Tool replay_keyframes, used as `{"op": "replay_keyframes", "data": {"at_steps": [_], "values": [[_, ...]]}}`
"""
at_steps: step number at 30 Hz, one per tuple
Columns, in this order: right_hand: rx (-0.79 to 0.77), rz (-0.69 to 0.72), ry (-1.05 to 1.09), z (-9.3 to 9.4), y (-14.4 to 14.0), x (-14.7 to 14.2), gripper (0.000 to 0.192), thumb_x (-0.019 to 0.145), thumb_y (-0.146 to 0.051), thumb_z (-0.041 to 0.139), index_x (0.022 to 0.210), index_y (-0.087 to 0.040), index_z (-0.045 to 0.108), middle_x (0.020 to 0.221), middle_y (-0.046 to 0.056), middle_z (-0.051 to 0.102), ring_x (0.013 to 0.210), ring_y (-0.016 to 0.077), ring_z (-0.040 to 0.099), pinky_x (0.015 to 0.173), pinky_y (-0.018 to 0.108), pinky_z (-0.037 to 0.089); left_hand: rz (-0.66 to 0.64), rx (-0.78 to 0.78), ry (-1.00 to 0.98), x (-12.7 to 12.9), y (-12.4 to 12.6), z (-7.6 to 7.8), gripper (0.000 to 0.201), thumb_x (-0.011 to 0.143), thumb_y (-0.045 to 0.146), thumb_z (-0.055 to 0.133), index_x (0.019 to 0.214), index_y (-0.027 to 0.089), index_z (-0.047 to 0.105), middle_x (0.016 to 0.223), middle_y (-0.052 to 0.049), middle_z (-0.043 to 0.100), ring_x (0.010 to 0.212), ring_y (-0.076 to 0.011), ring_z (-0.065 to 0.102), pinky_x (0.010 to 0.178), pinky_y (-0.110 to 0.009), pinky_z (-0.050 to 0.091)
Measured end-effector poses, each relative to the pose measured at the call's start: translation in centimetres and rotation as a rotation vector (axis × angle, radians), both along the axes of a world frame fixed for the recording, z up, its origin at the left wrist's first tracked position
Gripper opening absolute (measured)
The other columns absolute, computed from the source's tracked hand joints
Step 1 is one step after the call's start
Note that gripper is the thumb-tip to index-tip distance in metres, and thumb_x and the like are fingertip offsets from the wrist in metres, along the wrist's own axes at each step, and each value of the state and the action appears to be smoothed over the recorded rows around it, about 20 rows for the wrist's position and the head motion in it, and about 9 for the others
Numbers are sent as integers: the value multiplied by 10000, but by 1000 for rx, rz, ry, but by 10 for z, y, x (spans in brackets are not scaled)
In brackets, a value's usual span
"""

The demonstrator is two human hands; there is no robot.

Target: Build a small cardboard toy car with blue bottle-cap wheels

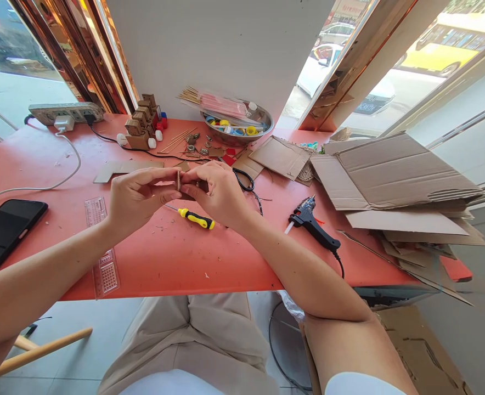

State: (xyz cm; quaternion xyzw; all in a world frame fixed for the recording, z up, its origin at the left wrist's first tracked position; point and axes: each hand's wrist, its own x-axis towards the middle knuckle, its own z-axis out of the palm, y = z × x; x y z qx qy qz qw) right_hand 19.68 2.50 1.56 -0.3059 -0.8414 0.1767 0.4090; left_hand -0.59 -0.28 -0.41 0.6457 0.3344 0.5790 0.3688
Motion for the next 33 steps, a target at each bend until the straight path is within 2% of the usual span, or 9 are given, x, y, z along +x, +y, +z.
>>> {"op": "replay_keyframes", "data": {"at_steps": [4,10,13,17,19,23,29,33], "values": [[-1,0,-15,2,-2,0,97,963,-273,727,900,-260,800,857,15,794,846,209,701,952,407,550,-8,0,-2,3,-2,0,339,751,423,954,1022,234,874,936,-37,836,894,-238,823,924,-448,730],[107,-50,-17,-5,-7,-1,128,965,-236,684,851,-261,737,886,7,779,921,216,719,1162,494,450,-30,0,-12,4,-4,2,276,746,295,912,1016,244,883,903,-17,837,869,-226,823,882,-410,731],[125,-57,-24,-6,-8,-2,174,988,-231,639,841,-252,731,905,17,775,939,217,709,1164,493,437,-21,7,32,4,-4,5,255,742,301,902,993,257,887,886,-10,838,844,-222,821,864,-393,731],[92,-56,-54,-5,-6,-1,153,1003,-285,657,898,-256,764,917,35,773,949,230,697,1063,463,496,-7,27,28,4,-4,7,245,734,283,909,976,252,883,884,-9,840,845,-213,821,876,-368,724],[119,-81,-72,-4,-5,0,156,1020,-347,663,934,-266,764,909,32,772,939,231,697,1097,483,484,3,-2,-13,6,-4,6,261,738,332,924,974,230,875,890,-22,842,862,-226,826,879,-383,725],[259,-134,-72,-8,-7,0,219,1065,-391,603,917,-290,729,883,18,766,934,231,709,1252,562,366,8,-78,-62,8,-5,5,341,725,431,953,962,205,859,920,-51,847,913,-261,834,883,-423,730],[306,-108,-76,-10,-8,1,269,1083,-317,519,884,-304,700,871,23,763,982,241,725,1229,560,413,-24,-70,-41,8,-6,5,294,755,402,927,975,220,859,903,-33,827,906,-249,821,931,-463,723],[280,-63,-31,-8,-6,2,247,1066,-301,556,895,-289,734,884,21,769,947,221,717,1214,530,426,-15,-30,-14,7,-7,5,261,771,388,913,982,242,867,914,-29,826,890,-240,820,929,-454,725]]}}
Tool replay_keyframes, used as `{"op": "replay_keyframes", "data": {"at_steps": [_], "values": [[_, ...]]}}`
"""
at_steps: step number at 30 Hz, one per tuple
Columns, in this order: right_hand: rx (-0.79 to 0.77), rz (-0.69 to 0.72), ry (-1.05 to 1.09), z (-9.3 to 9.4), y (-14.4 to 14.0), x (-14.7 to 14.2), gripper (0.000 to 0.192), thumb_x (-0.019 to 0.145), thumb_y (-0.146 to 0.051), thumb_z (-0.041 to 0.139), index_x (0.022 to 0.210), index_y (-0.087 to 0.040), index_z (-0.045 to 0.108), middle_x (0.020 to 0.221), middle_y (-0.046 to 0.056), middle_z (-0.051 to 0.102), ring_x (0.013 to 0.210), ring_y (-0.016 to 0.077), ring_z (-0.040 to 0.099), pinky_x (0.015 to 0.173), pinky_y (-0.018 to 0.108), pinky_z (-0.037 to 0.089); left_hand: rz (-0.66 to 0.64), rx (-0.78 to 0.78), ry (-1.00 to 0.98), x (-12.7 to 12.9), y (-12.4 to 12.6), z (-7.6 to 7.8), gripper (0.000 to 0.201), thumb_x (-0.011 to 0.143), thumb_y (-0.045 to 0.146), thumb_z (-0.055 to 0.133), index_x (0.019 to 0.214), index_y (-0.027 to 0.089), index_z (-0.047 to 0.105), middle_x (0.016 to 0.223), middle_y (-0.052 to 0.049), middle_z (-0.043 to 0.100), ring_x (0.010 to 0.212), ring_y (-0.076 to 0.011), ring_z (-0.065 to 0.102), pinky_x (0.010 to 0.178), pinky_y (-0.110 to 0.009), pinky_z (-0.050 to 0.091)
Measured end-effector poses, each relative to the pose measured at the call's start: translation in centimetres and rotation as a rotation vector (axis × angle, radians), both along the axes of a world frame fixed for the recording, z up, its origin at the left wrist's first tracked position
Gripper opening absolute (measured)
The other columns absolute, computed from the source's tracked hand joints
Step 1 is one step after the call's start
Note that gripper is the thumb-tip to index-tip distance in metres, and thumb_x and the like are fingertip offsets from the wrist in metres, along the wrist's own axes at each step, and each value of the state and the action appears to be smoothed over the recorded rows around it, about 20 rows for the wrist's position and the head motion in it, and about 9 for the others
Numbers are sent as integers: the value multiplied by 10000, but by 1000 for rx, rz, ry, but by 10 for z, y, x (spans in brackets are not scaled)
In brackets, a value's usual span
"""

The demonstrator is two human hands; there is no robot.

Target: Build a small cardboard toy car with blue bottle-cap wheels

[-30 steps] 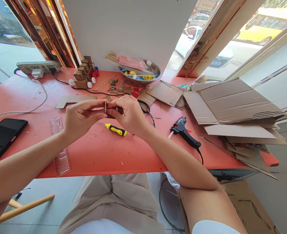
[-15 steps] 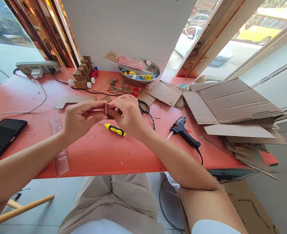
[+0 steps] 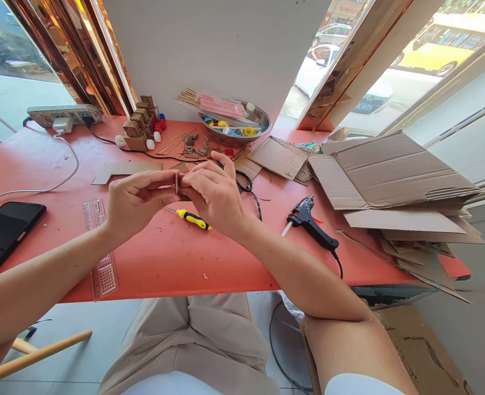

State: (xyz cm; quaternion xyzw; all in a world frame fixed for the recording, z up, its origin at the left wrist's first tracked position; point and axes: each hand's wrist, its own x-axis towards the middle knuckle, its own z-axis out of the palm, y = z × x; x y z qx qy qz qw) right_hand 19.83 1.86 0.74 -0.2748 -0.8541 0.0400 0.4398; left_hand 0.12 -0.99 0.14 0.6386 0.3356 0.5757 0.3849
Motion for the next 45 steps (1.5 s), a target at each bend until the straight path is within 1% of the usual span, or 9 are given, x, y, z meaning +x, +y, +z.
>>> {"op": "replay_keyframes", "data": {"at_steps": [5,8,11,16,22,30,34,42,45], "values": [[-170,75,62,4,0,-3,202,1024,-306,643,881,-247,772,894,48,767,964,235,705,988,424,558,36,57,61,-3,-1,1,256,772,373,909,1002,265,878,954,-25,841,905,-240,824,935,-430,723],[-279,68,62,7,1,-4,171,1013,-301,663,913,-241,787,921,51,769,947,231,694,886,383,572,55,75,80,-4,-1,1,245,759,358,913,982,262,881,961,-27,847,899,-234,821,927,-409,724],[-244,15,30,7,3,-2,149,1005,-332,696,904,-260,778,894,38,766,915,229,684,922,403,563,60,35,47,-2,1,-1,253,756,383,913,971,255,876,928,-21,838,880,-232,816,916,-422,728],[-10,-60,-13,2,3,0,231,1060,-383,610,881,-292,726,893,26,767,978,237,702,1217,535,417,26,-25,-48,2,2,-3,250,756,356,913,969,236,864,918,-27,836,904,-246,824,922,-453,727],[8,-28,-32,-1,0,-1,287,1085,-320,505,900,-308,724,927,23,777,1021,239,715,1276,570,374,20,-44,-23,2,0,0,275,734,381,926,960,234,867,897,-26,840,897,-256,828,912,-455,730],[-166,19,46,3,1,-3,189,1020,-299,639,893,-258,772,908,36,787,914,226,704,1051,469,531,40,52,63,-3,-1,1,230,763,347,900,979,271,878,944,-22,844,894,-236,820,908,-405,725],[-230,81,13,8,4,-1,165,997,-294,685,874,-259,788,900,46,784,956,239,687,912,416,563,86,88,135,-4,-1,1,251,772,415,903,971,263,878,894,-22,823,861,-224,801,893,-380,721],[-292,69,62,4,2,-3,126,976,-261,685,903,-251,787,959,64,782,1001,244,691,877,398,578,62,74,101,-2,-1,0,225,782,359,874,987,266,875,901,-19,825,840,-215,803,867,-379,723],[-232,57,78,1,0,-4,186,1022,-297,633,907,-245,770,945,65,770,1007,241,684,899,401,569,76,110,122,-2,-1,1,230,787,360,877,999,272,875,918,-23,832,849,-212,799,869,-363,719]]}}
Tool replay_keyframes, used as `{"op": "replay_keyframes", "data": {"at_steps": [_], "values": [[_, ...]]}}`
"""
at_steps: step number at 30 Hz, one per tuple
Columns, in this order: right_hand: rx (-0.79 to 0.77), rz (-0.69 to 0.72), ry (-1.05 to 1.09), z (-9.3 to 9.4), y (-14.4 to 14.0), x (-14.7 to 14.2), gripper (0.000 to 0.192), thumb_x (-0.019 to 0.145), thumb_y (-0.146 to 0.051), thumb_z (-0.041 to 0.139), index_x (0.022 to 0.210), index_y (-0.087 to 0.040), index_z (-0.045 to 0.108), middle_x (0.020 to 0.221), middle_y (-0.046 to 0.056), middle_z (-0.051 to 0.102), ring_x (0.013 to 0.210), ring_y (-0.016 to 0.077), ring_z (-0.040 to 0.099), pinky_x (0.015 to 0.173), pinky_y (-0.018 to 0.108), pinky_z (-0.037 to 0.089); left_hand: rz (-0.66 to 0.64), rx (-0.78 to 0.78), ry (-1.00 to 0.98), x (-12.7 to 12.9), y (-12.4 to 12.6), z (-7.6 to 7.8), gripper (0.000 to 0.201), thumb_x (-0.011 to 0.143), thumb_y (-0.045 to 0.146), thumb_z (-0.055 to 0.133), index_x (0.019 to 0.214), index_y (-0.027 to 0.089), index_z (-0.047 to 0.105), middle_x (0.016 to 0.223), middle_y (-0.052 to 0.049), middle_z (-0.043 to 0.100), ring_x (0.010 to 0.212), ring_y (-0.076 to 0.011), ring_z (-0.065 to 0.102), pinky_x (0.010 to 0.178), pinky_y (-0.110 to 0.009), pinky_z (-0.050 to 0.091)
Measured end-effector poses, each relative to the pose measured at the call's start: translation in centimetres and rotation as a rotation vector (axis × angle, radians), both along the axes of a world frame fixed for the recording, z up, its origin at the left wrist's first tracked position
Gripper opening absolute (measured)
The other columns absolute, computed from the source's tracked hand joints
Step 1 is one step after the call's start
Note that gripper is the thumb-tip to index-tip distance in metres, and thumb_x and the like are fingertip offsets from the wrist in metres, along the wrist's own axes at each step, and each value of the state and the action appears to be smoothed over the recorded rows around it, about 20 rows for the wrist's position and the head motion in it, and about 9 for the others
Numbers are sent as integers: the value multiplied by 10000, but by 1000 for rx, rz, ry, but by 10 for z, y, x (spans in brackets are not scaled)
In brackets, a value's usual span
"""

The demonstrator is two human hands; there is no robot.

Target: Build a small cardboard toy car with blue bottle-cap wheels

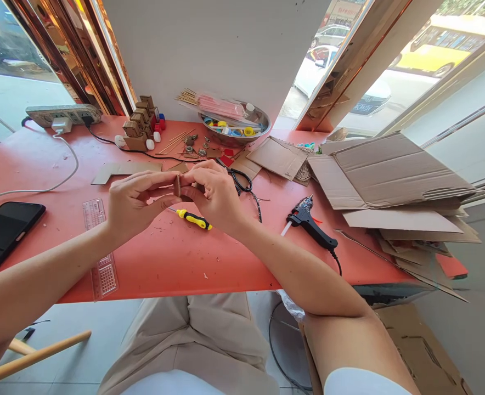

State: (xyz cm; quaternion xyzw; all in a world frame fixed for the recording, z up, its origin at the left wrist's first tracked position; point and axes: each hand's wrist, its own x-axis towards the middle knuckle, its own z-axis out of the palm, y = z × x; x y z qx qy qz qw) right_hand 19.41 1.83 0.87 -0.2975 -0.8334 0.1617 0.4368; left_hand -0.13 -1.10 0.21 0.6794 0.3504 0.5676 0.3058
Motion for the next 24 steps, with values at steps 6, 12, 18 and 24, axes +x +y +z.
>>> {"op": "replay_keyframes", "data": {"at_steps": [6,12,18,24], "values": [[327,-41,-61,-5,-2,1,213,1054,-212,570,905,-263,714,887,36,780,1014,236,698,1022,447,513,-54,-42,-40,-1,2,-1,228,781,351,876,989,257,869,904,-21,821,859,-219,801,870,-378,718],[410,-188,-159,-13,1,0,221,1076,-249,532,978,-293,726,941,41,792,1006,242,689,1082,480,477,-82,-123,-131,2,5,-4,234,749,354,898,945,230,860,889,-30,819,866,-237,814,902,-424,724],[617,-209,-203,-13,5,2,195,1079,-191,544,976,-258,695,879,9,776,941,183,708,1157,435,457,-42,-196,-214,6,3,-3,306,694,360,947,942,202,861,917,-48,840,922,-257,828,920,-439,722],[643,-148,-196,-11,2,4,220,1064,-138,536,937,-260,667,885,-3,776,958,170,723,1186,430,445,-90,-168,-230,6,1,0,254,685,274,928,928,220,876,844,-24,829,854,-224,824,868,-389,730]]}}
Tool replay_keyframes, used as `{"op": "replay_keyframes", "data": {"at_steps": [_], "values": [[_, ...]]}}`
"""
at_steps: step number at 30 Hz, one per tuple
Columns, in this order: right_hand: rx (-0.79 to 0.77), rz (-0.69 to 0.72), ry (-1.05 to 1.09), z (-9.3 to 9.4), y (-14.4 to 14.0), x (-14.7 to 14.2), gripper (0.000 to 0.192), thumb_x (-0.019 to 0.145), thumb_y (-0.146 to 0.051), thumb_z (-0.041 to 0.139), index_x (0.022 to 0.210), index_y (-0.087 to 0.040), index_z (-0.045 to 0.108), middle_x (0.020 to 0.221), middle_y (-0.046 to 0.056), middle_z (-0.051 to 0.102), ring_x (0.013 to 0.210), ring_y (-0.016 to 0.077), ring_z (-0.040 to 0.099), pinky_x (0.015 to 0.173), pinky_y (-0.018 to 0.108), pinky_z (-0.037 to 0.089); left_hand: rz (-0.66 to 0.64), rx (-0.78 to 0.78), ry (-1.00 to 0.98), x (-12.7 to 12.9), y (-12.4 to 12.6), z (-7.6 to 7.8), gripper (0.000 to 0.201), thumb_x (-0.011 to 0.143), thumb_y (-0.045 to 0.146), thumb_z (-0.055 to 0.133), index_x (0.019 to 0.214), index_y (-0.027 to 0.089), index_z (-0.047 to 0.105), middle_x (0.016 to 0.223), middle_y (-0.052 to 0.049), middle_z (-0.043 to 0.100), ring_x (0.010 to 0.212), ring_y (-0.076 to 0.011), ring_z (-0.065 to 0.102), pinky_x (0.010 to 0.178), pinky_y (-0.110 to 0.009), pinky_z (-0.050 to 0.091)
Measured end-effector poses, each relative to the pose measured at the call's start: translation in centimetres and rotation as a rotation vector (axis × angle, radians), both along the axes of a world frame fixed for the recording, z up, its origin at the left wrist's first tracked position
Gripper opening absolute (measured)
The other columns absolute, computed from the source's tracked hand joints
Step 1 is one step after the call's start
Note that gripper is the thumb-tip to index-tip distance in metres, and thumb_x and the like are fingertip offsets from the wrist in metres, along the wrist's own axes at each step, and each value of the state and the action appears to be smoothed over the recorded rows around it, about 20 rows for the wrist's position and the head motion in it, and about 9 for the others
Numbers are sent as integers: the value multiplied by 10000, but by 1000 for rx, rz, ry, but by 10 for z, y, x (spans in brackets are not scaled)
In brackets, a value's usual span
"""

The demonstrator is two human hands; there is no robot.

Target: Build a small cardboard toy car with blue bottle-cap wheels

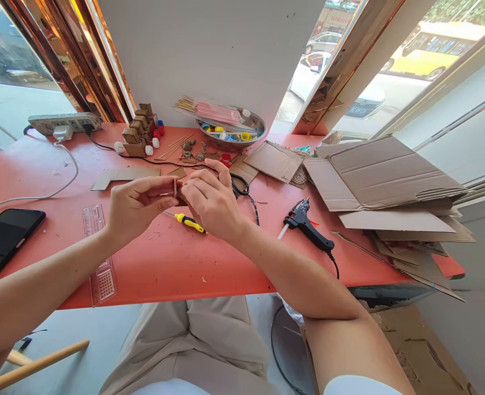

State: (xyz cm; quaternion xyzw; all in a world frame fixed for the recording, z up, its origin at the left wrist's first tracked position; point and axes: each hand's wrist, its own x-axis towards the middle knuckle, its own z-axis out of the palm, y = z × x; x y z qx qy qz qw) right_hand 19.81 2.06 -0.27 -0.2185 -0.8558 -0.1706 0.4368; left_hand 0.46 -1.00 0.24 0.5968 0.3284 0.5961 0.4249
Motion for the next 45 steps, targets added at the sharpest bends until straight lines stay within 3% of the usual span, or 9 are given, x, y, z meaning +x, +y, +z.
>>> {"op": "replay_keyframes", "data": {"at_steps": [11,15,22,26,29,35,40,43,45], "values": [[-351,87,93,5,-3,-3,260,1066,-211,529,860,-253,682,873,-2,781,912,169,730,1174,434,442,19,104,172,-8,0,3,222,723,280,892,945,276,886,877,1,833,841,-224,824,857,-358,727],[-397,62,95,5,0,-2,260,1065,-245,554,855,-256,706,876,-6,782,905,172,723,1184,455,419,23,127,196,-9,1,2,214,740,290,896,952,272,882,888,-4,832,845,-222,822,868,-360,725],[-191,-63,2,2,6,0,220,1093,-278,538,982,-286,727,863,3,782,953,198,711,1221,505,386,38,-18,26,-2,6,-7,435,674,513,980,950,200,858,916,-57,836,934,-270,829,908,-450,724],[-32,-30,-4,2,5,1,211,1084,-221,554,948,-276,706,846,-5,777,921,183,722,1215,478,413,20,-85,-26,0,5,-6,553,607,590,1008,950,184,855,922,-77,841,952,-294,835,892,-459,728],[-12,-12,-25,2,4,3,216,1077,-190,543,957,-276,701,878,3,795,942,191,734,1188,475,437,20,-71,-3,-1,4,-6,541,599,574,1016,945,189,856,923,-74,844,946,-293,836,908,-462,726],[-227,41,25,5,2,2,261,1089,-237,515,951,-272,733,881,13,796,946,198,714,1168,475,435,-9,58,90,-6,4,-8,378,725,481,968,972,214,863,915,-51,832,905,-257,831,922,-441,726],[-446,90,97,8,2,-2,224,1043,-290,610,877,-255,757,883,30,780,925,213,703,1039,437,499,34,134,176,-9,2,-5,267,766,422,938,959,249,872,983,-52,840,893,-245,827,879,-391,732],[-480,64,95,10,3,-3,218,1043,-308,618,891,-263,769,898,37,780,946,223,700,997,430,508,71,108,176,-6,2,-5,295,735,454,947,927,244,868,923,-41,832,868,-238,819,867,-382,731],[-446,8,60,10,3,-3,221,1057,-320,597,926,-280,771,890,30,775,969,230,691,1073,465,473,73,62,119,-3,3,-7,361,710,494,955,934,227,859,894,-38,824,873,-243,819,884,-409,729]]}}
